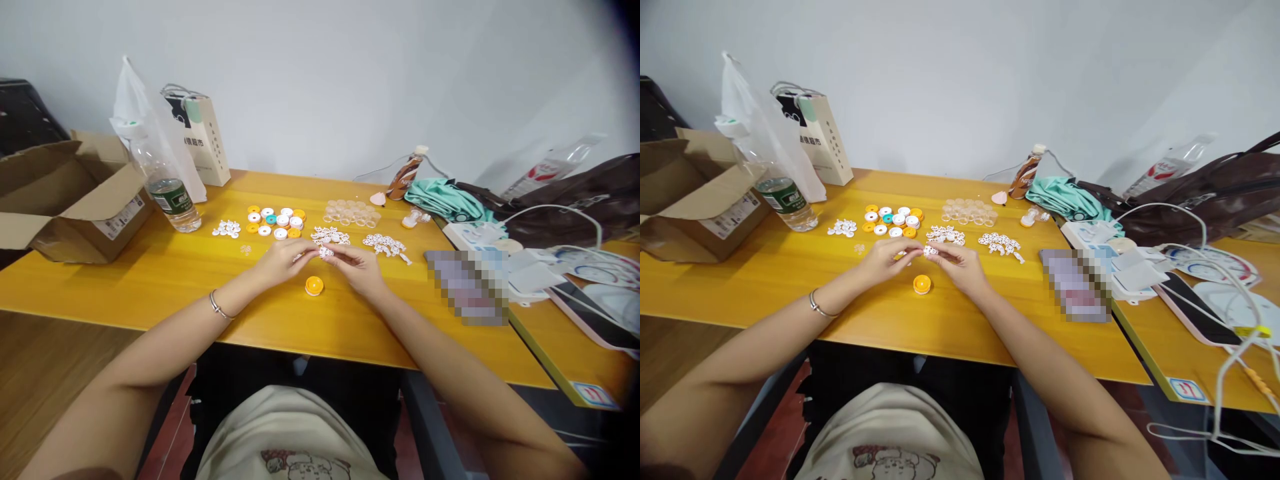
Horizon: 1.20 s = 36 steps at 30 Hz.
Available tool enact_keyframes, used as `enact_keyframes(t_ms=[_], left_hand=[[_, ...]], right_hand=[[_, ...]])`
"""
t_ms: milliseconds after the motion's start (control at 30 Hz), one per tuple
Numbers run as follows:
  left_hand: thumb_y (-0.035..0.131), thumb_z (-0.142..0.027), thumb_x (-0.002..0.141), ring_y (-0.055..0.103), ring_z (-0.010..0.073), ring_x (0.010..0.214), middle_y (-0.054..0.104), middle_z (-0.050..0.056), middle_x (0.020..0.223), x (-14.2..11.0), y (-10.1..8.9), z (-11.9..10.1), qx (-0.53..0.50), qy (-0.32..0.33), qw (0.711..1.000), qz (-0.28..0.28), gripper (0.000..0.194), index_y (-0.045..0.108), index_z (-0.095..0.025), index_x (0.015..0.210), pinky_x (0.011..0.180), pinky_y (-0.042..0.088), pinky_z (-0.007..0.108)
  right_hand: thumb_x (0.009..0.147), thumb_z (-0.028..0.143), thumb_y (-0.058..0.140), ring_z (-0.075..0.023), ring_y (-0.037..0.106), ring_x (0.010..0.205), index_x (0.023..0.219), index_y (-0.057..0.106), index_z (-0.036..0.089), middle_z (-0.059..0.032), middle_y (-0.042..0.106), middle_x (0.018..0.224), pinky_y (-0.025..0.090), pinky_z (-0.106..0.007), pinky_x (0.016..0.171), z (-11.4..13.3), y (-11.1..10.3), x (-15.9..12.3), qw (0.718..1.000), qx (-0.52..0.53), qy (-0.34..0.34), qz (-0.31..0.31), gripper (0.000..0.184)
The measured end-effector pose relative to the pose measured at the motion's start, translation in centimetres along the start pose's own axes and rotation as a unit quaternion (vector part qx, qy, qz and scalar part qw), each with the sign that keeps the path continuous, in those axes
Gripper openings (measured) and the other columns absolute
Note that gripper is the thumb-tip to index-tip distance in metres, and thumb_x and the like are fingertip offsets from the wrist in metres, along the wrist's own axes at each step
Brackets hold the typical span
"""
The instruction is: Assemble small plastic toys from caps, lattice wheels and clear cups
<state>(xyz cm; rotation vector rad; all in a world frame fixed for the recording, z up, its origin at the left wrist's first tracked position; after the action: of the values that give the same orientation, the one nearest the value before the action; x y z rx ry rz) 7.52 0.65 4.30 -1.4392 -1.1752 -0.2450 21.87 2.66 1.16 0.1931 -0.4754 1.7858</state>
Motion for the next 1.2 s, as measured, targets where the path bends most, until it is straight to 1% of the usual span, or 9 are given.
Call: enact_keyframes(t_ms=[133, 300, 467, 633, 733, 833, 933, 1067, 1200], left_hand=[[0.050, -0.020, 0.085, 0.060, 0.0103, 0.065, 0.067, 0.004, 0.076, -0.2, 0.0, 0.2, -0.026, -0.022, 0.999, 0.000, 0.012, 0.060, -0.014, 0.084, 0.063, 0.049, 0.022], [0.052, -0.021, 0.084, 0.059, 0.0097, 0.066, 0.066, 0.002, 0.073, -0.3, 0.0, 0.2, -0.043, -0.023, 0.999, -0.003, 0.010, 0.060, -0.015, 0.083, 0.063, 0.047, 0.021], [0.052, -0.020, 0.084, 0.059, 0.0107, 0.071, 0.065, 0.003, 0.077, -0.5, 0.3, 0.4, -0.066, -0.023, 0.997, 0.030, 0.010, 0.060, -0.015, 0.084, 0.066, 0.047, 0.022], [0.051, -0.020, 0.084, 0.059, 0.0105, 0.071, 0.065, 0.003, 0.078, -0.6, 1.0, 0.7, -0.096, -0.040, 0.992, 0.071, 0.010, 0.060, -0.015, 0.085, 0.066, 0.047, 0.023], [0.055, -0.023, 0.082, 0.059, 0.0104, 0.070, 0.064, 0.002, 0.077, -0.5, 1.4, 1.5, -0.135, -0.092, 0.984, 0.078, 0.010, 0.060, -0.015, 0.084, 0.067, 0.048, 0.023], [0.058, -0.025, 0.080, 0.060, 0.0106, 0.071, 0.065, 0.003, 0.078, -0.5, 1.7, 2.4, -0.171, -0.146, 0.972, 0.075, 0.012, 0.060, -0.014, 0.085, 0.069, 0.048, 0.023], [0.058, -0.029, 0.079, 0.059, 0.0109, 0.069, 0.066, 0.003, 0.076, -0.8, 2.1, 3.0, -0.174, -0.180, 0.962, 0.104, 0.016, 0.062, -0.014, 0.083, 0.064, 0.047, 0.023], [0.054, -0.031, 0.082, 0.058, 0.0104, 0.066, 0.066, 0.003, 0.074, -0.9, 2.2, 2.8, -0.172, -0.182, 0.956, 0.151, 0.020, 0.063, -0.014, 0.080, 0.061, 0.045, 0.022], [0.053, -0.030, 0.082, 0.056, 0.0095, 0.064, 0.063, 0.002, 0.071, -0.7, 1.8, 2.5, -0.155, -0.167, 0.962, 0.147, 0.019, 0.062, -0.014, 0.080, 0.060, 0.043, 0.020]], right_hand=[[0.066, 0.032, 0.070, -0.0194, 0.064, 0.088, 0.094, 0.069, 0.025, -0.0014, 0.070, 0.096, 0.048, -0.042, 0.089, -0.8, 0.2, -0.1, 0.997, 0.048, 0.058, 0.000, 0.028], [0.060, 0.031, 0.074, -0.0156, 0.064, 0.075, 0.085, 0.068, 0.022, -0.0012, 0.069, 0.083, 0.052, -0.036, 0.077, -1.2, 0.4, 0.3, 0.993, 0.095, 0.075, 0.012, 0.027], [0.056, 0.028, 0.076, -0.0112, 0.059, 0.062, 0.069, 0.060, 0.020, 0.0023, 0.064, 0.068, 0.050, -0.030, 0.067, -1.2, 0.6, 0.2, 0.986, 0.129, 0.107, 0.021, 0.023], [0.057, 0.029, 0.075, -0.0115, 0.057, 0.061, 0.068, 0.056, 0.019, 0.0021, 0.062, 0.068, 0.048, -0.029, 0.064, -2.1, 1.0, 0.1, 0.983, 0.128, 0.121, 0.046, 0.024], [0.059, 0.032, 0.073, -0.0129, 0.057, 0.065, 0.065, 0.054, 0.020, 0.0017, 0.060, 0.068, 0.047, -0.030, 0.067, -2.4, 0.8, 0.4, 0.992, 0.091, 0.081, 0.025, 0.023], [0.064, 0.030, 0.070, -0.0138, 0.054, 0.067, 0.061, 0.054, 0.021, 0.0009, 0.055, 0.067, 0.045, -0.031, 0.068, -1.8, 0.6, 0.5, 1.000, 0.011, -0.004, 0.003, 0.019], [0.070, 0.027, 0.067, -0.0147, 0.053, 0.071, 0.060, 0.055, 0.021, -0.0006, 0.053, 0.071, 0.045, -0.031, 0.070, -0.8, 0.8, 0.1, 0.995, -0.064, -0.081, -0.004, 0.016], [0.074, 0.025, 0.064, -0.0147, 0.054, 0.074, 0.063, 0.057, 0.021, -0.0012, 0.054, 0.075, 0.046, -0.032, 0.072, 0.0, 0.9, -0.4, 0.989, -0.084, -0.125, -0.004, 0.013], [0.074, 0.025, 0.064, -0.0165, 0.056, 0.085, 0.078, 0.063, 0.023, -0.0026, 0.059, 0.084, 0.045, -0.035, 0.080, 0.8, 0.3, 0.0, 0.986, -0.075, -0.144, 0.048, 0.004]])
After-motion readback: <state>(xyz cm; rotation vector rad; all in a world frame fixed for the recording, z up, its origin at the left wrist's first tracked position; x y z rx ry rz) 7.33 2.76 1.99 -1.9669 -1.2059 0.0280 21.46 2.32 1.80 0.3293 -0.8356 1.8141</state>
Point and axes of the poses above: each hand's wrist, its own x-axis towards the middle knuckle, its own y-axis out of the palm, z = x × y, the point moved 6 cm from there along x, towards the middle knuckle
